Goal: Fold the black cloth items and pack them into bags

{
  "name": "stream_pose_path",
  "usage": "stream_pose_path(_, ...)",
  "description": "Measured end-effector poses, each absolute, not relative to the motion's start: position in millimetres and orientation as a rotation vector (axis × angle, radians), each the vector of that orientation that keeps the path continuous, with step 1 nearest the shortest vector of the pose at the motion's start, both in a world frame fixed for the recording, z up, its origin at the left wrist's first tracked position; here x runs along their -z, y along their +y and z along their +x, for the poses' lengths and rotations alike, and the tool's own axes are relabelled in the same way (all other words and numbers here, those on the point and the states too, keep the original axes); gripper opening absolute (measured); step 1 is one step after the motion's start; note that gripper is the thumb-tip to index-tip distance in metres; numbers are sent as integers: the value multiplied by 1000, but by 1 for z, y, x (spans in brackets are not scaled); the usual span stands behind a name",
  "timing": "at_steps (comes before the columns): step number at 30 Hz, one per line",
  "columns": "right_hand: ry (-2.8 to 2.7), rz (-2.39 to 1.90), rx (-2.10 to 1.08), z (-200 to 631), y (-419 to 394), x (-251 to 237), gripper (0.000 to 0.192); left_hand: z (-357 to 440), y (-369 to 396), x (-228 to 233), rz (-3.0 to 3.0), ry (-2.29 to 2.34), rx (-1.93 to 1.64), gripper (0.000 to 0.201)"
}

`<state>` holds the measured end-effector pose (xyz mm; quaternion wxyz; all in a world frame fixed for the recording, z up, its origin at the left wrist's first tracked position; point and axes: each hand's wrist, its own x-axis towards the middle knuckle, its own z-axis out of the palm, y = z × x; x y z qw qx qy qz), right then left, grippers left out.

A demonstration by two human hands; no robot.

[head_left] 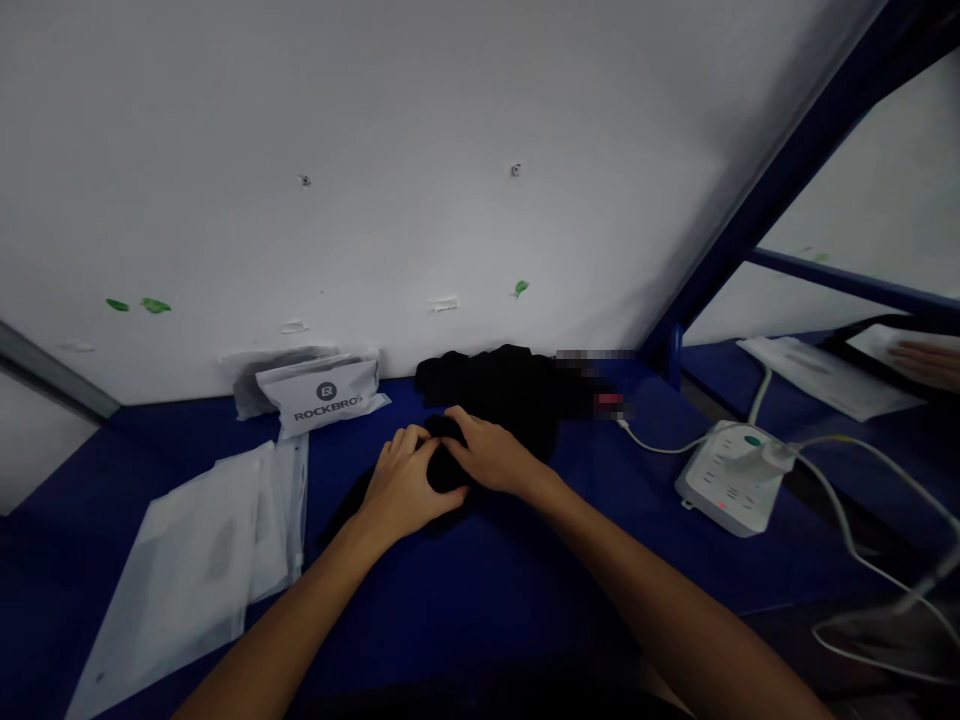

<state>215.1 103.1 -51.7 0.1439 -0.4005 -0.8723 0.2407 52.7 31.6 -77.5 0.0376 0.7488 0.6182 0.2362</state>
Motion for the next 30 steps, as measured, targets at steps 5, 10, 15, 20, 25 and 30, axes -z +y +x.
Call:
stream_pose_path(5,-2498,-864,-937,224,111,56,86,49,32,75,2226,1861,-698,54)
stream_pose_path(10,-2353,-995,-650,220,112,58,65,34,34,68,2072,1601,-764,53)
stream_pose_path(15,-2521,-911,-142,208,92,51,35,17,49,65,1623,1590,-1008,29)
stream_pose_path(20,-2704,-557,-222,203,72,48,27,-8,52,61,1567,1683,-960,40)
stream_pose_path(25,-2667,-509,-525,207,73,43,21,-24,46,57,1672,1662,-745,58)
stream_pose_path(30,-2517,-1004,-448,214,88,40,39,-28,45,56,1718,1631,-612,59)
